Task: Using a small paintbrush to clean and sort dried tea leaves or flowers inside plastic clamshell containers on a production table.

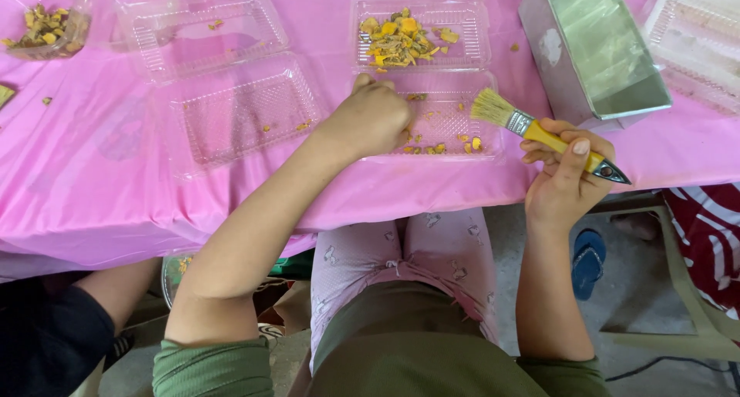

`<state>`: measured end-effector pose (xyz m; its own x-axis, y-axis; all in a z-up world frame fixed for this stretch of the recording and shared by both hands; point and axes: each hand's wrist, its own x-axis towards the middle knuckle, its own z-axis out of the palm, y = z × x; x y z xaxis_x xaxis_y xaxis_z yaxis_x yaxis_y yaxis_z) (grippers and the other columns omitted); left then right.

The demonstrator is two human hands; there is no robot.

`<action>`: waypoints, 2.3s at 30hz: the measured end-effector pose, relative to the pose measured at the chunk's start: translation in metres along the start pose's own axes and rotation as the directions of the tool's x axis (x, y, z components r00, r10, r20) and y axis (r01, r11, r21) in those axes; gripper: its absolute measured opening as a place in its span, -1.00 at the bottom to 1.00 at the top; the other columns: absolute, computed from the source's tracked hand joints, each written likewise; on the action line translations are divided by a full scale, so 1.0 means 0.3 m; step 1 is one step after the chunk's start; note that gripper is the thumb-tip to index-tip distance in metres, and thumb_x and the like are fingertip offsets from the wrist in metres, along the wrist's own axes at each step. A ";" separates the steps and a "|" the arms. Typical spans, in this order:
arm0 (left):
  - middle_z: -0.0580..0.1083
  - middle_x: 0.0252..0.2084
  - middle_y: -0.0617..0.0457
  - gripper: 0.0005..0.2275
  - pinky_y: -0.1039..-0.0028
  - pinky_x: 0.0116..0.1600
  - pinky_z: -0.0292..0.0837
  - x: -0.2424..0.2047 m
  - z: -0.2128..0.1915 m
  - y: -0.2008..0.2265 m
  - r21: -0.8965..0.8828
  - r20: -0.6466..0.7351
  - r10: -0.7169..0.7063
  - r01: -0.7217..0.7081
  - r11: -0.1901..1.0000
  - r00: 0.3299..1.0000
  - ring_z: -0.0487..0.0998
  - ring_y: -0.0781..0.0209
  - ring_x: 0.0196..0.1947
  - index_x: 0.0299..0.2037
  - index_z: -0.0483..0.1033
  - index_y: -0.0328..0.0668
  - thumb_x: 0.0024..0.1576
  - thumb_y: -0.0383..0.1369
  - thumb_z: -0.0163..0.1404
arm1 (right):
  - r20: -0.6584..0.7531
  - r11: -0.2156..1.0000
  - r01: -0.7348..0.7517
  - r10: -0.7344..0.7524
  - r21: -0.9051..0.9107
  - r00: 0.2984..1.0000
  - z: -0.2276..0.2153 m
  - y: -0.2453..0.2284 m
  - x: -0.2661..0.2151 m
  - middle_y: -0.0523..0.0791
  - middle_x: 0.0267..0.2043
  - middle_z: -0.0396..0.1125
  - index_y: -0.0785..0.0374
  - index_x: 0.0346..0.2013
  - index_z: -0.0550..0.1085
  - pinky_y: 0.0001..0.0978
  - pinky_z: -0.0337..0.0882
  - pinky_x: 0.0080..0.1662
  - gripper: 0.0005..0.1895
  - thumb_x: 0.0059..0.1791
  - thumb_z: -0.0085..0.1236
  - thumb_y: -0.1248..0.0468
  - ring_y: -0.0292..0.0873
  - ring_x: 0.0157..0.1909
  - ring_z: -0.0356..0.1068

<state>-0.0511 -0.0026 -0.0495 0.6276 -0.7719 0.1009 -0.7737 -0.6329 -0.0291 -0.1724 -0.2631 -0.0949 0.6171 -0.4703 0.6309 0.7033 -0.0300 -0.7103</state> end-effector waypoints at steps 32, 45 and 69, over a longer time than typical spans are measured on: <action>0.52 -0.40 0.26 -0.91 0.75 -0.21 0.39 -0.066 -0.214 -0.047 -0.942 -0.223 -0.355 -0.108 0.318 0.908 0.45 0.57 -0.38 -0.26 0.62 -0.09 0.13 -0.53 0.20 | 0.243 0.988 0.154 -0.150 0.005 0.958 0.249 -0.193 0.036 0.28 -0.06 0.36 0.38 -0.11 0.34 -0.07 0.67 -0.22 -0.65 0.21 -0.05 0.08 0.26 -0.10 0.51; 0.52 -0.46 0.36 -0.83 0.13 -0.12 0.16 0.169 -0.220 -0.176 -0.338 -0.569 -0.171 -0.039 0.941 0.804 0.42 0.12 -0.26 -0.46 0.54 0.13 0.09 -0.47 -0.02 | -0.111 0.960 -0.247 0.262 0.130 0.959 0.007 -0.030 0.077 0.09 -0.10 0.49 0.15 -0.17 0.40 -0.30 0.57 -0.29 -0.69 0.13 0.07 -0.03 -0.01 -0.39 0.49; 0.41 -0.31 0.05 -0.94 0.01 -0.05 0.12 0.087 -0.035 -0.048 0.061 -0.309 -0.149 0.176 0.983 0.939 0.32 -0.08 -0.09 -0.46 0.60 -0.20 -0.05 -0.50 0.04 | -0.171 0.929 -0.324 0.353 0.177 0.920 -0.035 0.035 0.074 0.13 -0.15 0.50 0.17 -0.20 0.39 -0.31 0.55 -0.36 -0.66 0.07 0.16 -0.03 0.01 -0.45 0.48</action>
<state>-0.0245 -0.0131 -0.0359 0.6780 -0.6125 0.4064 -0.6448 -0.7610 -0.0711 -0.1548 -0.2833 -0.0917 0.7556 -0.5943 0.2755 0.5161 0.2810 -0.8091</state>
